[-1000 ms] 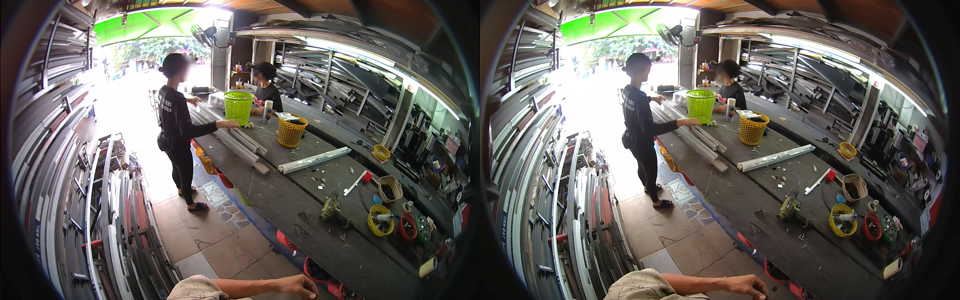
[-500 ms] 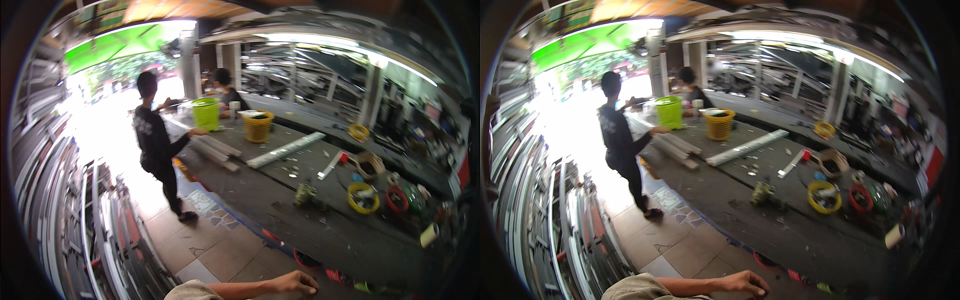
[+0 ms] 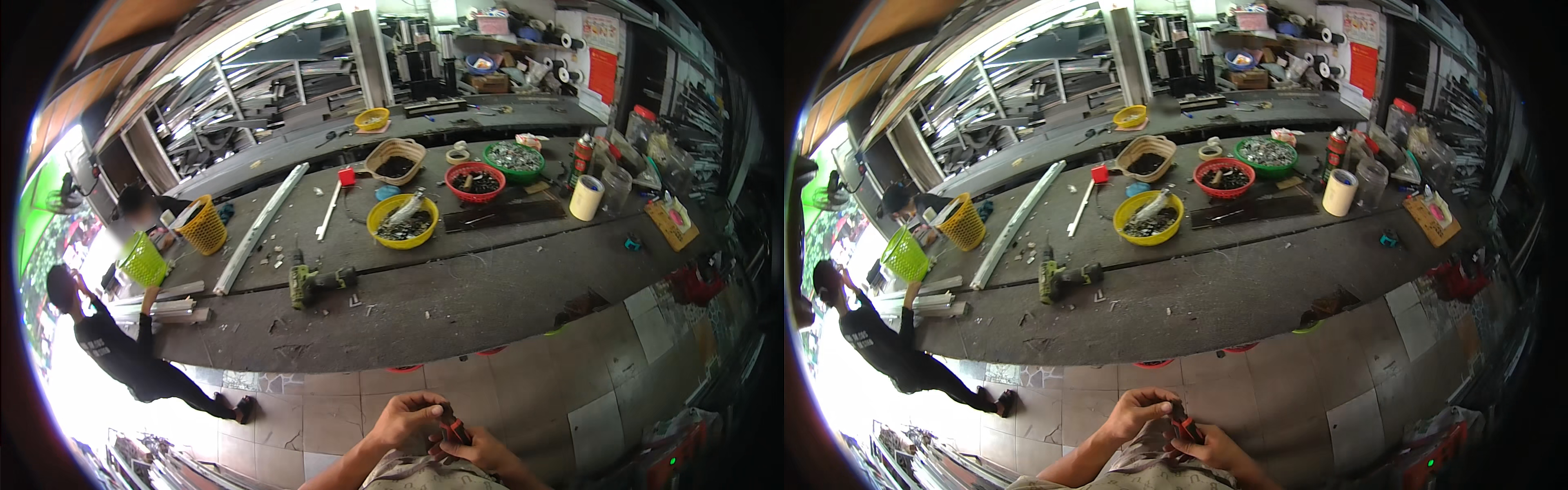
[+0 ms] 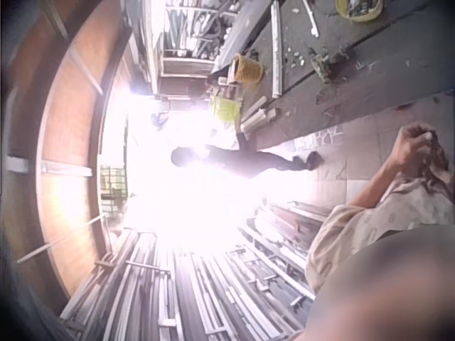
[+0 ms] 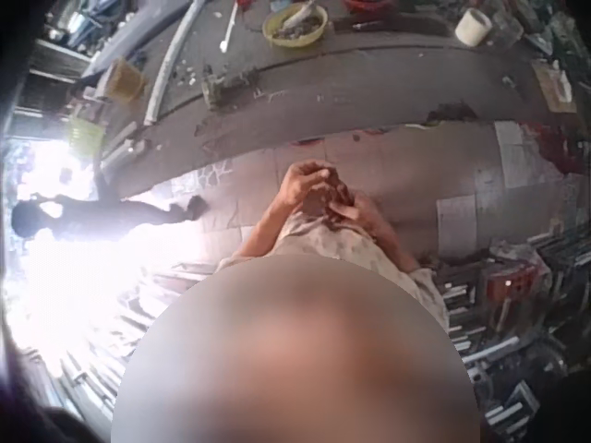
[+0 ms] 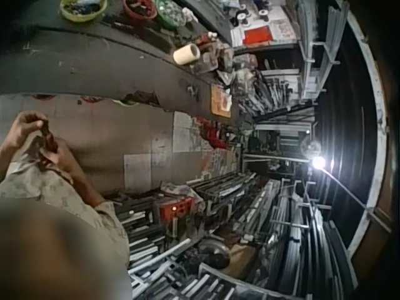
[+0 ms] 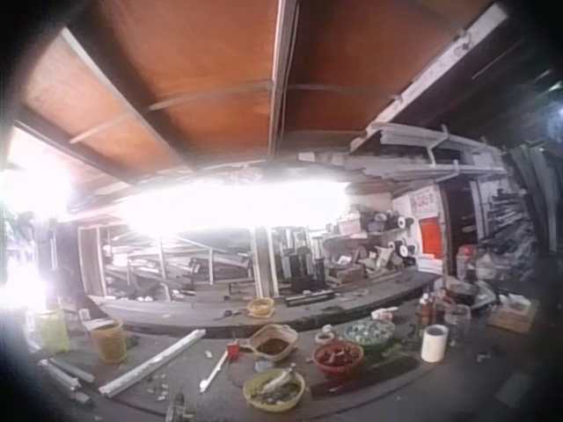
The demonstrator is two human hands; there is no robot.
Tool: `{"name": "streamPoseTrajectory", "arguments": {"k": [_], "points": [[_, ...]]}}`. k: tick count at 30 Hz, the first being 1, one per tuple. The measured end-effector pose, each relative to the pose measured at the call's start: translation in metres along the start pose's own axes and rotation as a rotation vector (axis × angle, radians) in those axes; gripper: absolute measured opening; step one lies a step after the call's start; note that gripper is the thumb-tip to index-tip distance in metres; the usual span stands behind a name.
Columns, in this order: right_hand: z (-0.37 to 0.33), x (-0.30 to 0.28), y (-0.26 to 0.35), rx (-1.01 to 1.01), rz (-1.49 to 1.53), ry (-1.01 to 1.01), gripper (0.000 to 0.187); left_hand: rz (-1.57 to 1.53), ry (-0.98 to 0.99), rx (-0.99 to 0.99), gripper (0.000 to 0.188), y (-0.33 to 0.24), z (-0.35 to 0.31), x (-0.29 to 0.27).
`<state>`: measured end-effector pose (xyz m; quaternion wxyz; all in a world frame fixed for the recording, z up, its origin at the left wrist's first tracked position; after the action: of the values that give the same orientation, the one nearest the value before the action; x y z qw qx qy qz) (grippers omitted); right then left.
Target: The person uses pliers to trim small black fasteners at a workbench, then picks up a basket of fasteners and continues trimming them while sitting on the floor. The person also retrieves a long aluminum profile from a rack and places it on the table.
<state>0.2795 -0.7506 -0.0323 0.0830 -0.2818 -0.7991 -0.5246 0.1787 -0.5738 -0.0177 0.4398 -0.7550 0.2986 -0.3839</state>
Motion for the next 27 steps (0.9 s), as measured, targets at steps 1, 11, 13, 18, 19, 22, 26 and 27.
{"name": "streamPoseTrajectory", "arguments": {"k": [1,11,13,18,19,22,26,27], "points": [[0.002,-0.005,0.006,-0.030,-0.022,-0.006,0.037,-0.009,-0.001,0.008,0.027,-0.003,0.008,-0.001],[0.071,-0.051,0.105,-0.269,-0.075,-0.397,0.037,-0.209,0.046,0.217,0.025,-0.072,0.142,-0.008],[0.092,-0.060,0.142,-0.611,-0.452,-0.510,0.032,-0.256,0.063,0.254,0.026,-0.090,0.170,-0.011],[0.125,-0.077,0.188,-0.489,-0.435,-0.541,0.030,-0.413,0.110,0.399,0.026,-0.132,0.233,-0.029],[0.130,-0.079,0.195,-0.529,-0.456,-0.578,0.034,-0.439,0.139,0.408,0.026,-0.139,0.244,-0.032],[0.143,-0.094,0.209,-0.453,-0.491,-0.634,0.036,-0.537,0.216,0.382,0.025,-0.150,0.269,-0.036],[0.166,-0.113,0.221,-0.467,-0.649,-0.703,0.038,-0.597,0.278,0.355,0.028,-0.154,0.288,-0.037],[0.170,-0.117,0.222,-0.478,-0.648,-0.706,0.038,-0.603,0.278,0.346,0.029,-0.153,0.292,-0.036]]}}
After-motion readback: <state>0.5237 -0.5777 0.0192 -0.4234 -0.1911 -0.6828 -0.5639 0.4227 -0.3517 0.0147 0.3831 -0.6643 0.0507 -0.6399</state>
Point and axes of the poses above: each hand's wrist, its own z-axis towards the middle knuckle, its own x-axis out of the palm, y = z × x, the point moved 3 cm from there along z, towards the middle knuckle, and after that the axes turned 6 degrees about -y, right-handed, at the moved point
